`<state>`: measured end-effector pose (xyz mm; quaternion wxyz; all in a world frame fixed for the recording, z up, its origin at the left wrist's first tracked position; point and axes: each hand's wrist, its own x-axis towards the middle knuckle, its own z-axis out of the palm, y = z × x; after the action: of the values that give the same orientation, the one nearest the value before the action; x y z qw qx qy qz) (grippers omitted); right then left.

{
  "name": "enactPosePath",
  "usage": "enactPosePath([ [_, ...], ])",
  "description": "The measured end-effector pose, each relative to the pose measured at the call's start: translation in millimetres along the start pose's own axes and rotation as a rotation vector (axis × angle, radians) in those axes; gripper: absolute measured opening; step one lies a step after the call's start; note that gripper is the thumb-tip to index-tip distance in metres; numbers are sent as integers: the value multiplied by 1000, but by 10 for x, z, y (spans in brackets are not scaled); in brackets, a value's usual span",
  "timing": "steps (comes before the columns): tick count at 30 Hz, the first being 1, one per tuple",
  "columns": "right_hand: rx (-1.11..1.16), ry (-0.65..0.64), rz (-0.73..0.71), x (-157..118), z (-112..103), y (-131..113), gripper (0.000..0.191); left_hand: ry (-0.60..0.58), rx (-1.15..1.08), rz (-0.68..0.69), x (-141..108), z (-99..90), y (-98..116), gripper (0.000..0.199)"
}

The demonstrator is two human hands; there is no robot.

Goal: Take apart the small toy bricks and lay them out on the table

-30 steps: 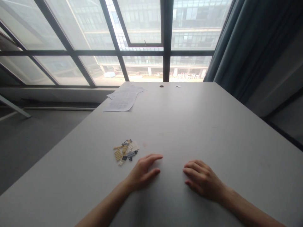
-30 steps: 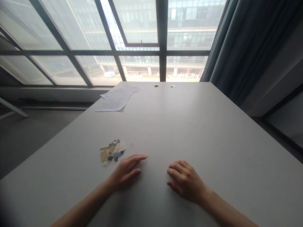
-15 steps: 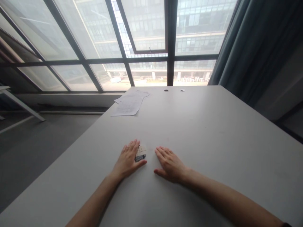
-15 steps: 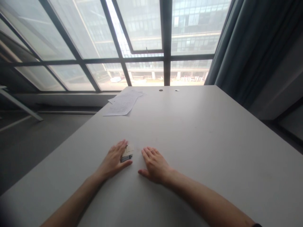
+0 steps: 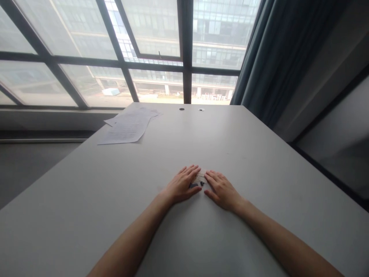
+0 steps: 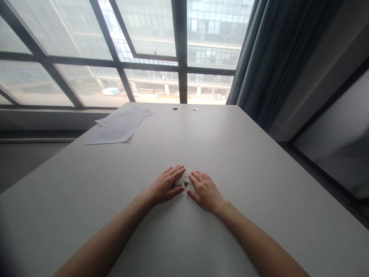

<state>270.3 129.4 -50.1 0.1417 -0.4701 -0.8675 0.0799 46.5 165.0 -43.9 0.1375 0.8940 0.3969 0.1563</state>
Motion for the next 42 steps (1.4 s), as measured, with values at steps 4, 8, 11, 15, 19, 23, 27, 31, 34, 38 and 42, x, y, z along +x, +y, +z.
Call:
enactPosePath([
  [4, 30, 72, 58, -50, -36, 92, 61, 68, -26, -65, -148, -73, -78, 71],
  [8, 27, 30, -19, 123, 40, 15, 94, -22, 136, -88, -476, -127, -128, 77],
  [11, 1, -36, -80, 304, 108, -91, 99, -89, 255, -130, -613, -113, -83, 77],
  [15, -9, -48, -87, 470, 143, -184, 85, -108, 323, -174, -573, -78, -16, 79],
  [19, 27, -1, -38, 493, 145, -211, 72, -80, 332, -238, -438, -34, -28, 77],
  [23, 53, 53, 9, 426, 148, -234, 63, -7, 305, -256, -332, 11, -100, 74],
  [27, 52, 70, -1, 372, 158, -255, 61, -4, 214, -119, -223, -23, -148, 76],
  [31, 92, 103, -8, 366, 173, -256, 52, -46, 128, -39, -128, -91, -133, 69],
  [34, 140, 129, -33, 368, 174, -256, 39, -5, 77, -55, -104, -104, -118, 62],
  [38, 167, 158, -39, 367, 162, -258, 32, 62, -12, -34, -109, -83, -127, 48],
  [42, 135, 186, 28, 371, 171, -260, 34, 95, -33, -30, -100, -66, -139, 43],
])
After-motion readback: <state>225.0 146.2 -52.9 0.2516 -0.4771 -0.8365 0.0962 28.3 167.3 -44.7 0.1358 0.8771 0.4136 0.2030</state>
